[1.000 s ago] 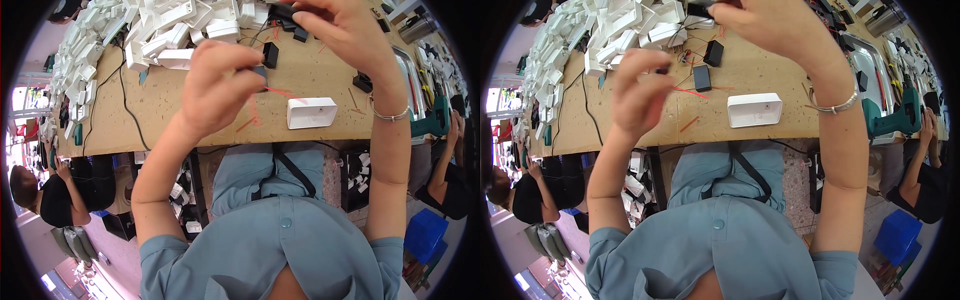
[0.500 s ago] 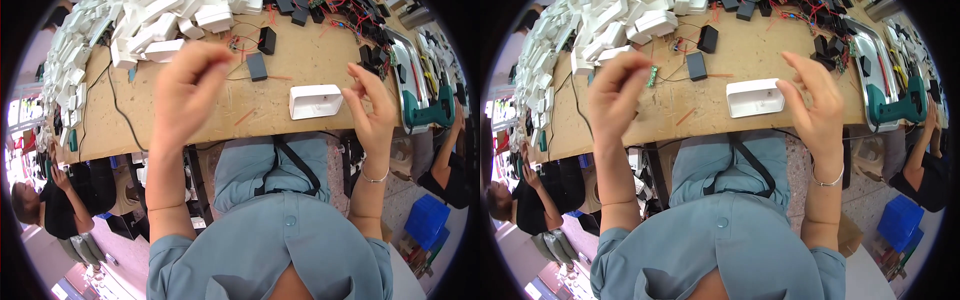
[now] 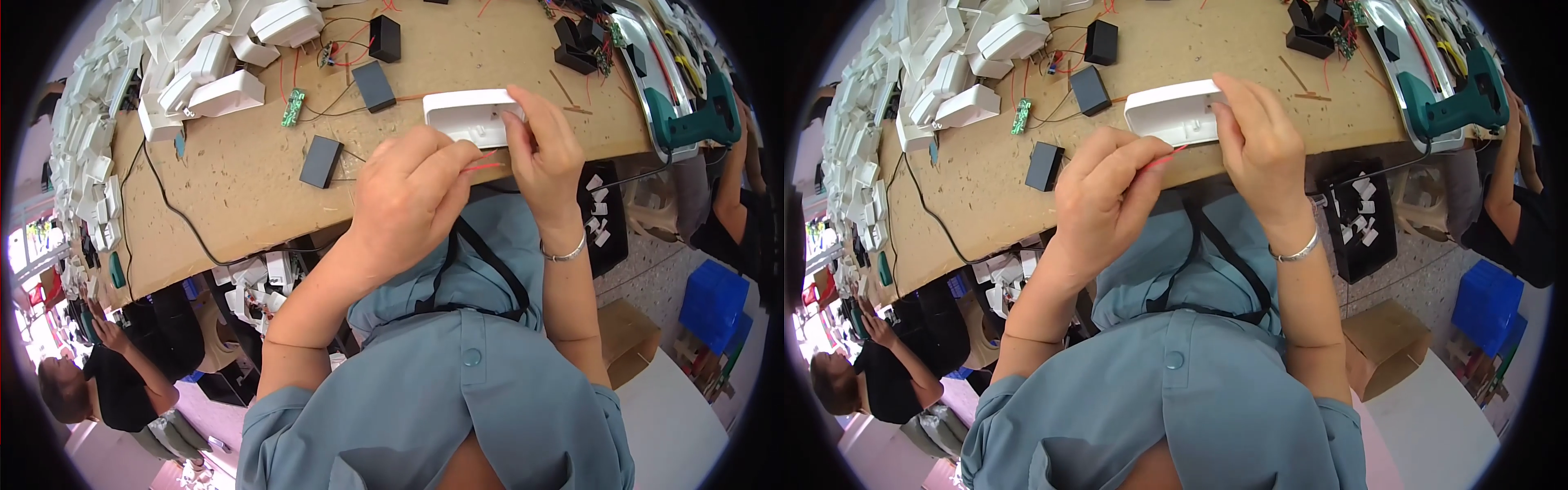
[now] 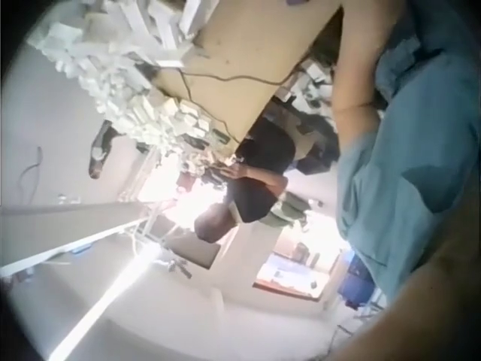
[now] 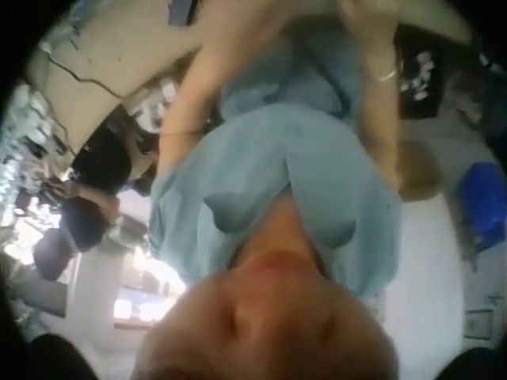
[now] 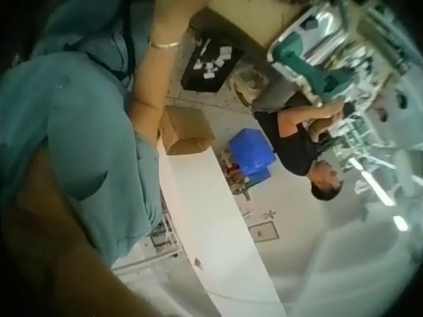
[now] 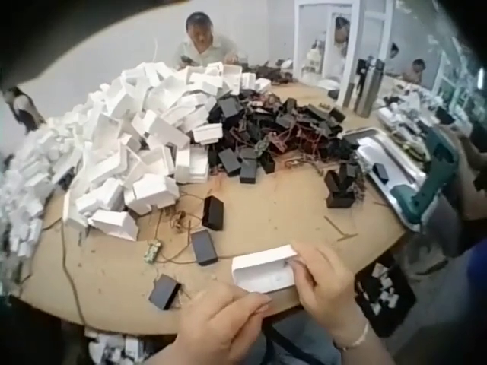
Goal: Soldering wires and electronic components into small white plastic enclosures at a production workstation.
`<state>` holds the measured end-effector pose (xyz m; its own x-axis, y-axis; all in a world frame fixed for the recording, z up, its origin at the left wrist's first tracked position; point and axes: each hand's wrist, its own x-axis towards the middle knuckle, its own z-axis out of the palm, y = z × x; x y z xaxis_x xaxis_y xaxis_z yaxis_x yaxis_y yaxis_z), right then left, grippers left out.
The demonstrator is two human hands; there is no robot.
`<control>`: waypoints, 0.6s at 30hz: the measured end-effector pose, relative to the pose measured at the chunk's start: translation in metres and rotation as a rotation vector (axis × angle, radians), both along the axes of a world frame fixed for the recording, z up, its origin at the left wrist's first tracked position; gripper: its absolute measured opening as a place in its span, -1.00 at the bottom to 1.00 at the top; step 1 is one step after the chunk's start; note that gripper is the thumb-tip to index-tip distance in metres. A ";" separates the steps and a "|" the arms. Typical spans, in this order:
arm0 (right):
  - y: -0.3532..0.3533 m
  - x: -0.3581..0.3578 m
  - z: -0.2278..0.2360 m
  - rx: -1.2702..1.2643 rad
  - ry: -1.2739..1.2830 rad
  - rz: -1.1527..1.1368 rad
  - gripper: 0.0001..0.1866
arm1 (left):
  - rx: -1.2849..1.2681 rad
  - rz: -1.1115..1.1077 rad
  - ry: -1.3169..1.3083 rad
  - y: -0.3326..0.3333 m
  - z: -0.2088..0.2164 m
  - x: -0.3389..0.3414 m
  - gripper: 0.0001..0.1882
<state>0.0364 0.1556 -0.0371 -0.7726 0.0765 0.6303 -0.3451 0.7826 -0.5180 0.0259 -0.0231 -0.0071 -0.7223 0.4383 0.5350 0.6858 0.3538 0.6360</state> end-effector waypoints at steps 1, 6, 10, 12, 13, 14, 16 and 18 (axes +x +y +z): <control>0.002 0.001 0.001 -0.002 -0.003 -0.001 -0.72 | -0.002 -0.001 -0.003 0.001 -0.001 0.000 -0.82; 0.008 0.014 0.009 -0.183 -0.030 0.016 -0.73 | -0.034 0.038 0.070 0.001 -0.006 0.002 -0.83; 0.008 0.033 0.012 -0.464 -0.240 0.176 -0.78 | 0.050 0.027 -0.103 0.003 -0.004 0.005 -0.84; 0.001 0.038 0.014 -0.619 -0.336 0.211 -0.79 | 0.057 0.018 -0.097 0.005 -0.005 0.004 -0.85; -0.001 0.038 0.015 -0.769 -0.427 0.242 -0.80 | 0.070 0.005 -0.087 0.006 -0.006 0.003 -0.85; -0.002 0.038 0.016 -0.776 -0.430 0.235 -0.80 | 0.064 -0.001 -0.093 0.006 -0.006 0.002 -0.85; -0.003 0.038 0.016 -0.930 -0.506 0.309 -0.83 | 0.058 -0.025 -0.103 0.007 -0.006 0.000 -0.85; -0.006 0.037 0.014 -0.942 -0.487 0.315 -0.84 | 0.043 -0.032 -0.096 0.007 -0.007 -0.002 -0.85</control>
<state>0.0730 0.1501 -0.0227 -0.9914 0.1226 0.0460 -0.0565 -0.0835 -0.9949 0.0243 -0.0160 -0.0140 -0.7571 0.4403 0.4826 0.6314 0.3037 0.7135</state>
